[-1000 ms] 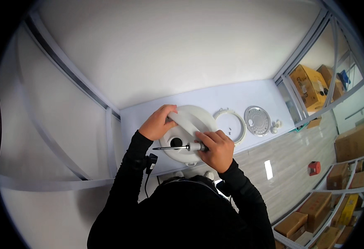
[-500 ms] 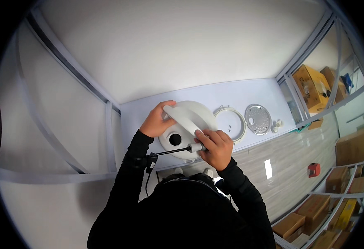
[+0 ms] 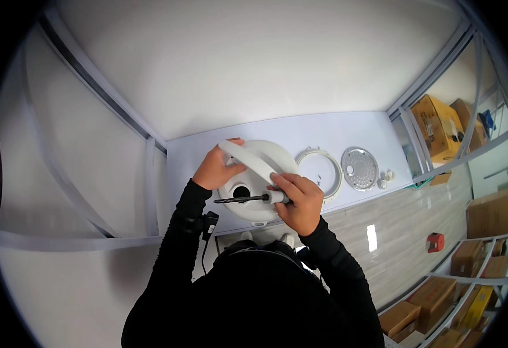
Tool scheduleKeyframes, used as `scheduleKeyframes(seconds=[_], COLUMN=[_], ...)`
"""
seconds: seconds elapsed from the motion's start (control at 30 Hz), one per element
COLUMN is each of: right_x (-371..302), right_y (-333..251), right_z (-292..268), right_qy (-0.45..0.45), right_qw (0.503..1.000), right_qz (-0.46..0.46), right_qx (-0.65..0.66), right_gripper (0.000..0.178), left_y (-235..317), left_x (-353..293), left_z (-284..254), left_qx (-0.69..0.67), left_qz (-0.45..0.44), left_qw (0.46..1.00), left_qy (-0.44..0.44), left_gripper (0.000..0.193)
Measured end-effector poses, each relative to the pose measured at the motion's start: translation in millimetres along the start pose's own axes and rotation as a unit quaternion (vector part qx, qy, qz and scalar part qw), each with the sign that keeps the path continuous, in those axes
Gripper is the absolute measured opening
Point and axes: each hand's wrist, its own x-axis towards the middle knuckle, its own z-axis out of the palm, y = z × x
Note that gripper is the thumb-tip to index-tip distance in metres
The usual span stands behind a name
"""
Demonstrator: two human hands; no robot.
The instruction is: The person assembles a white cylindrical appliance on a white shelf. They use a screwdriver to attach a perforated metal plate, then secure a white plastic lid onto the main body. The person also handles a white ring and a black inner pot, placing them into the appliance.
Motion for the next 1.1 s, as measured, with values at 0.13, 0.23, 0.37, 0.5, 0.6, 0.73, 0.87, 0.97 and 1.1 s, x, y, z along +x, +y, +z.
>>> scheduleKeyframes(seconds=[0.13, 0.23, 0.37, 0.5, 0.6, 0.73, 0.87, 0.97, 1.1], right_x=[-1.3, -1.5, 2.0, 11.8, 14.6, 13.3, 7.1, 1.2, 2.9], right_y=[11.7, 20.1, 25.1, 32.1, 40.6, 54.3, 72.2, 69.8, 71.2], right_z=[-0.6, -6.8, -17.9, -23.7, -30.7, -42.0, -40.3, -42.4, -45.0], right_qy=[0.018, 0.005, -0.032, -0.075, -0.076, -0.059, -0.037, -0.040, -0.057], right_qw=[0.997, 0.994, 0.993, 0.989, 0.981, 0.972, 0.965, 0.962, 0.953], right_qz=[0.036, 0.056, 0.030, -0.084, -0.151, -0.204, -0.204, -0.176, -0.181], right_qx=[0.066, 0.093, 0.109, 0.096, 0.096, 0.097, 0.161, 0.207, 0.235], right_gripper=[0.059, 0.058, 0.056, 0.056, 0.053, 0.052, 0.051, 0.048, 0.035], left_y=[2.0, 9.6, 43.2, 67.7, 92.4, 111.5, 119.9, 104.2, 93.7], left_x=[-2.6, -8.5, -19.4, -43.0, -58.8, -93.5, -123.0, -156.4, -179.6], left_z=[-1.9, 2.5, -4.0, -4.9, 6.7, 31.3, 58.1, 74.4, 74.1], left_qx=[0.014, 0.053, 0.093, 0.169, 0.237, 0.282, 0.274, 0.145, 0.040], left_qz=[-0.015, 0.021, 0.089, 0.118, 0.128, 0.091, 0.041, -0.063, -0.117], left_qw=[1.000, 0.996, 0.983, 0.975, 0.958, 0.946, 0.936, 0.921, 0.872], left_qy=[0.002, 0.073, 0.129, 0.080, 0.101, 0.130, 0.219, 0.357, 0.474], left_gripper=[0.063, 0.070, 0.077, 0.064, 0.045, 0.045, 0.044, 0.040, 0.039])
